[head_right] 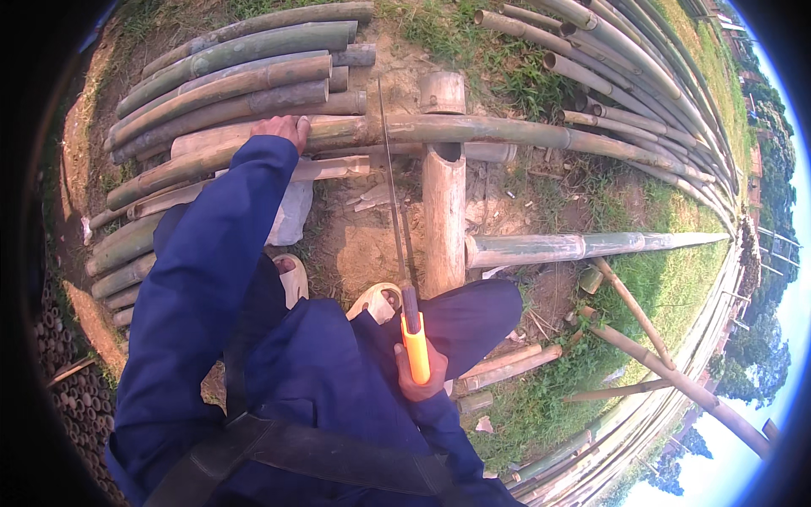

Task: The person uses a hand saw to cut bamboo poles into shorter sections. They position each pole on a wooden support, saw through it, then move the cut piece aside and repeat the process with additional poles.

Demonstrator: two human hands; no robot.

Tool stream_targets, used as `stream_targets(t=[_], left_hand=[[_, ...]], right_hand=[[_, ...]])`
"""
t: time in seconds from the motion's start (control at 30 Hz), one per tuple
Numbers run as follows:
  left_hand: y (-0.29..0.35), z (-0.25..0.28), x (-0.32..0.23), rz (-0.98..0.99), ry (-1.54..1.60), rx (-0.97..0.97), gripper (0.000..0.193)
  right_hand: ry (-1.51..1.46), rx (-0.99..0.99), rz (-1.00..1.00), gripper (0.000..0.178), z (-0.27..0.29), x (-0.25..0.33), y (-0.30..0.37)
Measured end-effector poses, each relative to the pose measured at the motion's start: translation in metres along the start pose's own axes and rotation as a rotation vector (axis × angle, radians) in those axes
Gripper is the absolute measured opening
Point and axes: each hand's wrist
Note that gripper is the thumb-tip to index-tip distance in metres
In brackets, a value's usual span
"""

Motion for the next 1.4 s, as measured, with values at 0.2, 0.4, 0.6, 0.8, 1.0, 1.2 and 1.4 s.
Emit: stream_targets(t=[0.2, 0.4, 0.6, 0.8, 1.0, 1.2, 1.4], left_hand=[[0.0, 0.007, -0.01, -0.004, 0.005, -0.001, 0.049], [0.003, 0.011, 0.002, 0.0, -0.01, 0.028, 0.05], [-0.003, 0.011, -0.007, 0.014, -0.018, 0.029, 0.052], [0.008, 0.011, -0.006, -0.022, -0.009, 0.052, 0.052], [0.001, 0.007, 0.001, 0.023, -0.012, 0.035, 0.051], [-0.001, 0.008, -0.006, -0.028, 0.017, -0.003, 0.051], [0.002, 0.0, 0.005, 0.019, -0.017, 0.011, 0.051]], right_hand=[[-0.056, -0.046, 0.13, 0.013, -0.057, -0.007, -0.162], [-0.007, -0.008, -0.039, 0.026, -0.025, 0.003, -0.068], [0.011, -0.08, 0.061, 0.025, -0.038, -0.016, -0.081], [-0.114, -0.019, 0.061, 0.012, -0.055, -0.007, -0.146], [0.004, -0.01, -0.107, 0.032, -0.015, 0.008, -0.024], [-0.045, -0.033, 0.161, 0.012, -0.059, -0.01, -0.179], [-0.023, -0.009, -0.071, 0.038, -0.017, -0.005, -0.036]])
Point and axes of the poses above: each hand's wrist, its own y-axis away from the middle knuckle, its own z-axis out of the back of the hand, x = y × z, and after that the axes turned 6 degrees about -y, right-handed
